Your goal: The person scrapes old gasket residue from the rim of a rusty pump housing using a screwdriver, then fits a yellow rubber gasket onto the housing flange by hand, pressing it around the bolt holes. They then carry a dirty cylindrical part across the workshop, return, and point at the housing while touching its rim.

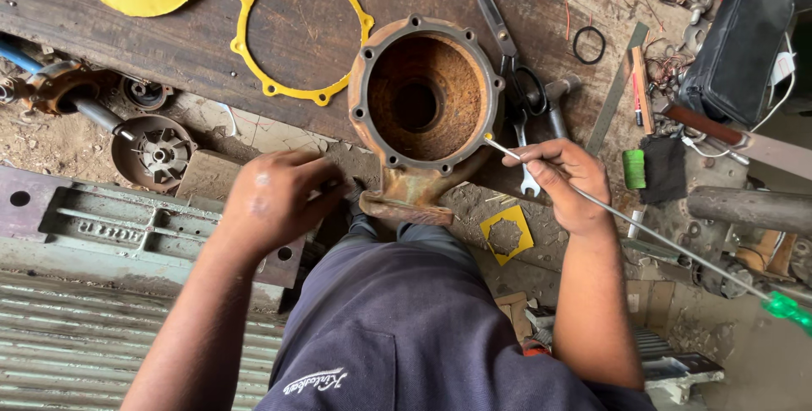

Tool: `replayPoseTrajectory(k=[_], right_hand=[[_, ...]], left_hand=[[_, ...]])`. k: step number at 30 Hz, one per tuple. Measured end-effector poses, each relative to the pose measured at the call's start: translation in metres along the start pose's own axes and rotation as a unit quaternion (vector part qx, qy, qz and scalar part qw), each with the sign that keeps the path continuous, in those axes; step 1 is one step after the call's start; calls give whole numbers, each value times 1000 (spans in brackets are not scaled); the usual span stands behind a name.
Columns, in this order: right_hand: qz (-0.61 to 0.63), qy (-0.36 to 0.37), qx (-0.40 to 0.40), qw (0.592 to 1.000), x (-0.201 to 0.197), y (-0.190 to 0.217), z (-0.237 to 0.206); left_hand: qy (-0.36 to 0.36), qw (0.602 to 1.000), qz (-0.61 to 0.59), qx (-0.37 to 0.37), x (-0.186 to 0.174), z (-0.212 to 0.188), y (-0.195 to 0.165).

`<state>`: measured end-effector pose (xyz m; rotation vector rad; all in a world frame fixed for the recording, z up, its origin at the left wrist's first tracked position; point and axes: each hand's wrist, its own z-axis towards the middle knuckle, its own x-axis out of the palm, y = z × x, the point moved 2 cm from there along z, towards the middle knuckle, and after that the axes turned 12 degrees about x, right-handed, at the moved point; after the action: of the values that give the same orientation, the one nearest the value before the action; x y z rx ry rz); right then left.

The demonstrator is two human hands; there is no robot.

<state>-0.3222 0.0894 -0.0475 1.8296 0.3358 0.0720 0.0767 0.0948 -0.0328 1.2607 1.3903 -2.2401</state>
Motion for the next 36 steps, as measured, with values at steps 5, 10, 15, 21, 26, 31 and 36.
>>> replayPoseTrajectory(k=[5, 10, 15, 21, 26, 31, 36], right_hand=[[-2, -8, -7, 1000, -9, -8, 5], [6, 12, -31, 999, -7, -9, 9], [3, 15, -36, 999, -4, -8, 7], [-12, 6, -7, 1000, -1, -7, 5], [-32, 13, -46, 998, 4, 2, 3], [-118, -10, -107, 987, 11, 20, 1], [-203, -45, -93, 974, 17, 36, 0]], left_hand=[[-85, 989, -25, 117, 12, 61, -41], [-69, 992, -9, 103, 51, 119, -60], [-73, 994, -57, 56, 71, 132, -56], [-68, 989, -109, 68, 76, 130, -50], [-49, 989, -114, 77, 76, 132, -47], [-46, 989, -116, 81, 80, 135, -46], [-46, 989, -126, 69, 82, 133, -44]])
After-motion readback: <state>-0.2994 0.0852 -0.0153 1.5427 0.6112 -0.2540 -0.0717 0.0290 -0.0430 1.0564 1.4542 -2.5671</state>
